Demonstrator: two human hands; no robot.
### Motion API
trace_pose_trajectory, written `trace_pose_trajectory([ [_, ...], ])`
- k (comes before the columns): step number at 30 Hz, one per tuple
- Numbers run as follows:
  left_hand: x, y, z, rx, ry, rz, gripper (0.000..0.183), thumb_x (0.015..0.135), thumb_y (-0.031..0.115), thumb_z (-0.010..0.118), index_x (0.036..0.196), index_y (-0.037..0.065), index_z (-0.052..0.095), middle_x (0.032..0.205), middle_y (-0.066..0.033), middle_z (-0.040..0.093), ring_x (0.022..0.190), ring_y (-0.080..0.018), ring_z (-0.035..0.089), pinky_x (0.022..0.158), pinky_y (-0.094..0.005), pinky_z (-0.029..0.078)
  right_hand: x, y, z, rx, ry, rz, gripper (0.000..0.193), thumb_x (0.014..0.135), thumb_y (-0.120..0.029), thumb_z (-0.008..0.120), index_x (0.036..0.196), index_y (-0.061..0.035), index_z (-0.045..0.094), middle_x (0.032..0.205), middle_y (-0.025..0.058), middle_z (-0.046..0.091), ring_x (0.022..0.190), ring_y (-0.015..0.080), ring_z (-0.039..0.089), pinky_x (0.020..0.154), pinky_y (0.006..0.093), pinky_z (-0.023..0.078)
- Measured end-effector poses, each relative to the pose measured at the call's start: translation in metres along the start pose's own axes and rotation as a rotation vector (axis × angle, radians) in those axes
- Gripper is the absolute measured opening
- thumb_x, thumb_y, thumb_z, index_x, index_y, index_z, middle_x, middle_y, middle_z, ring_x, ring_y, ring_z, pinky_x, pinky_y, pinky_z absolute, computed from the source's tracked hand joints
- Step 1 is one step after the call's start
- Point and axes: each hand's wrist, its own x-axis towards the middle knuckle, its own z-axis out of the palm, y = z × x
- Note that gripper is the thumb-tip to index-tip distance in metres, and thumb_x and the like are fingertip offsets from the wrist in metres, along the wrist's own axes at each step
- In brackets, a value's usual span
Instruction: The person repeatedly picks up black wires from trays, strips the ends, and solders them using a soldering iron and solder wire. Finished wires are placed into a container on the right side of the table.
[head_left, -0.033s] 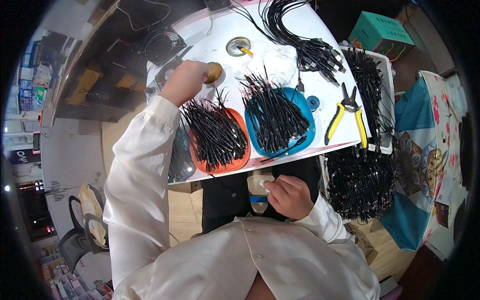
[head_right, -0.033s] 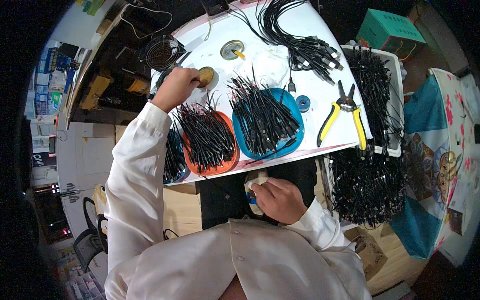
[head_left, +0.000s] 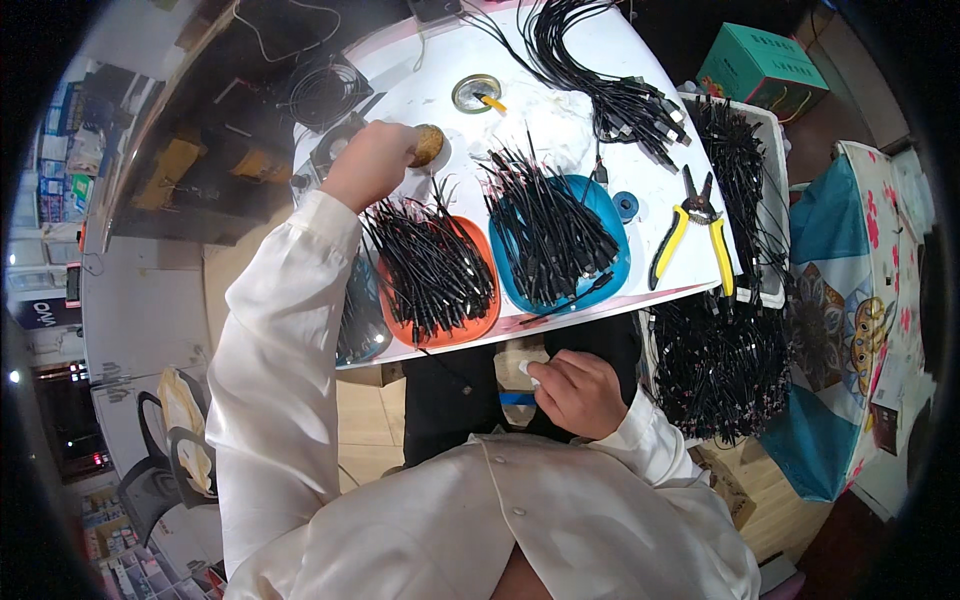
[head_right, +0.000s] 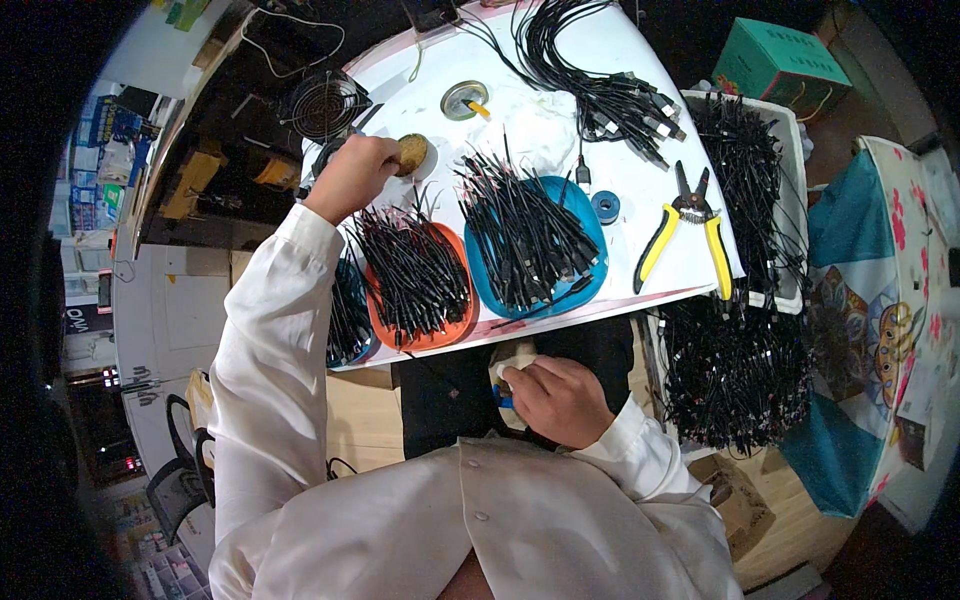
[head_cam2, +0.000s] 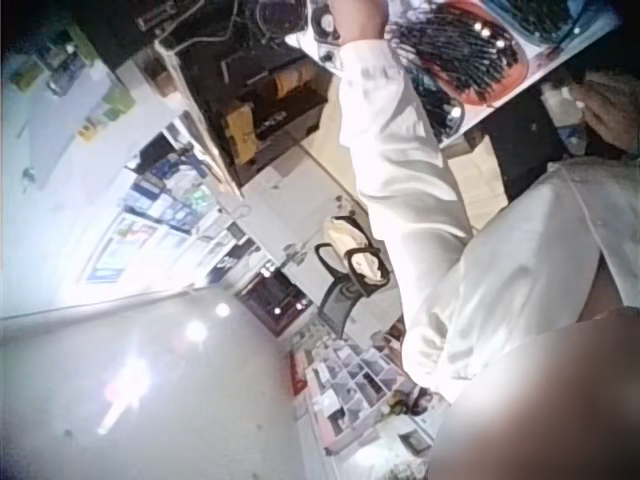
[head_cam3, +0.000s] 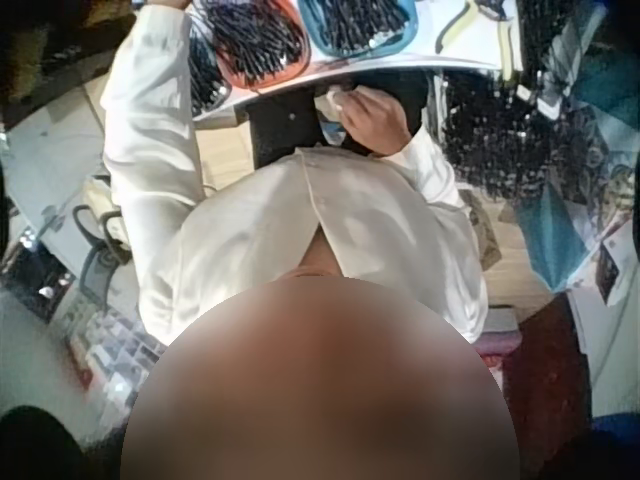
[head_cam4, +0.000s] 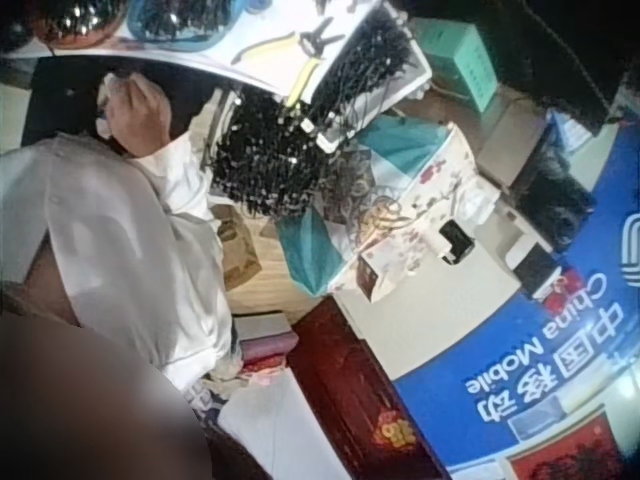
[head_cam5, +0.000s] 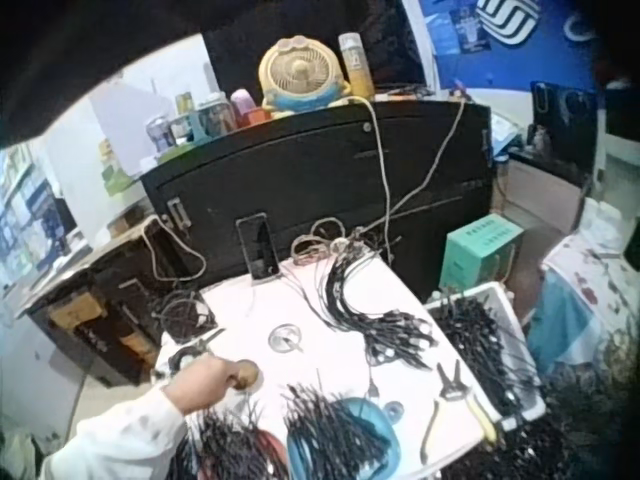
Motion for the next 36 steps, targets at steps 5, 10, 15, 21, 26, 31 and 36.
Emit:
trace_pose_trajectory([
  [5, 0.0, 0.002, 0.002, 0.05, -0.026, -0.024, 0.009, 0.079, 0.006, 0.06, 0.084, 0.0, 0.065, 0.078, -0.0225, 0.064, 0.079, -0.0414, 0.063, 0.07, -0.048, 0.05, -0.003, -0.001, -0.002, -0.054, -0.013, 0.006, 0.027, 0.071, -0.004, 0.068, 0.096, -0.0029, 0.06, 0.073, 0.0069, 0.059, 0.068, 0.0218, 0.06, 0.059, 0.0318, 0.052],
  [10, -0.007, -0.01, -0.008, -0.075, 0.091, 0.001, 0.011, 0.077, 0.007, 0.065, 0.082, -0.003, 0.064, 0.077, -0.0224, 0.064, 0.075, -0.0401, 0.064, 0.066, -0.0437, 0.05, -0.002, -0.002, 0.0, -0.041, 0.002, 0.003, 0.027, 0.07, -0.004, 0.068, 0.095, -0.0024, 0.06, 0.071, 0.0062, 0.056, 0.067, 0.0212, 0.059, 0.059, 0.0316, 0.052],
  [15, -0.039, -0.048, -0.038, -0.304, 0.228, -0.225, 0.011, 0.083, 0.003, 0.066, 0.091, -0.004, 0.062, 0.073, -0.0131, 0.066, 0.063, -0.0169, 0.065, 0.061, -0.0303, 0.05, -0.002, -0.004, 0.002, -0.107, -0.017, -0.003, 0.026, 0.069, -0.005, 0.068, 0.095, -0.0029, 0.062, 0.071, 0.0065, 0.058, 0.067, 0.0218, 0.058, 0.061, 0.0325, 0.051],
  [21, -0.068, -0.088, -0.038, -0.228, 0.189, -0.351, 0.007, 0.081, 0.001, 0.068, 0.084, -0.004, 0.064, 0.069, -0.0105, 0.066, 0.063, -0.014, 0.064, 0.062, -0.0284, 0.049, 0.001, -0.006, 0.009, -0.123, -0.007, 0.01, 0.027, 0.069, -0.005, 0.067, 0.096, -0.0035, 0.063, 0.069, 0.0068, 0.057, 0.065, 0.0238, 0.058, 0.06, 0.0346, 0.05],
  [26, -0.065, -0.095, -0.028, -0.197, 0.23, -0.231, 0.012, 0.077, 0.008, 0.067, 0.085, -0.002, 0.067, 0.074, -0.0198, 0.065, 0.07, -0.0341, 0.065, 0.066, -0.0384, 0.049, 0.005, -0.009, 0.012, -0.099, -0.022, 0.053, 0.029, 0.068, -0.001, 0.066, 0.096, -0.0022, 0.063, 0.071, 0.0084, 0.058, 0.064, 0.0261, 0.058, 0.057, 0.0376, 0.047],
  [31, -0.054, -0.092, -0.028, -0.116, 0.192, -0.205, 0.011, 0.078, 0.007, 0.066, 0.085, -0.001, 0.066, 0.079, -0.0219, 0.065, 0.078, -0.0389, 0.064, 0.07, -0.0422, 0.049, 0.006, -0.009, 0.011, -0.129, -0.023, 0.054, 0.027, 0.069, -0.002, 0.067, 0.096, -0.0016, 0.065, 0.067, 0.0081, 0.057, 0.063, 0.0247, 0.058, 0.057, 0.0354, 0.049],
  [36, -0.044, -0.091, -0.028, 0.0, 0.125, -0.215, 0.009, 0.079, 0.007, 0.064, 0.084, -0.001, 0.066, 0.081, -0.0235, 0.064, 0.081, -0.0415, 0.063, 0.073, -0.0454, 0.049, 0.007, -0.009, 0.012, -0.099, -0.013, 0.08, 0.029, 0.067, -0.001, 0.066, 0.095, -0.0014, 0.063, 0.07, 0.0091, 0.058, 0.064, 0.027, 0.058, 0.057, 0.0381, 0.047],
])
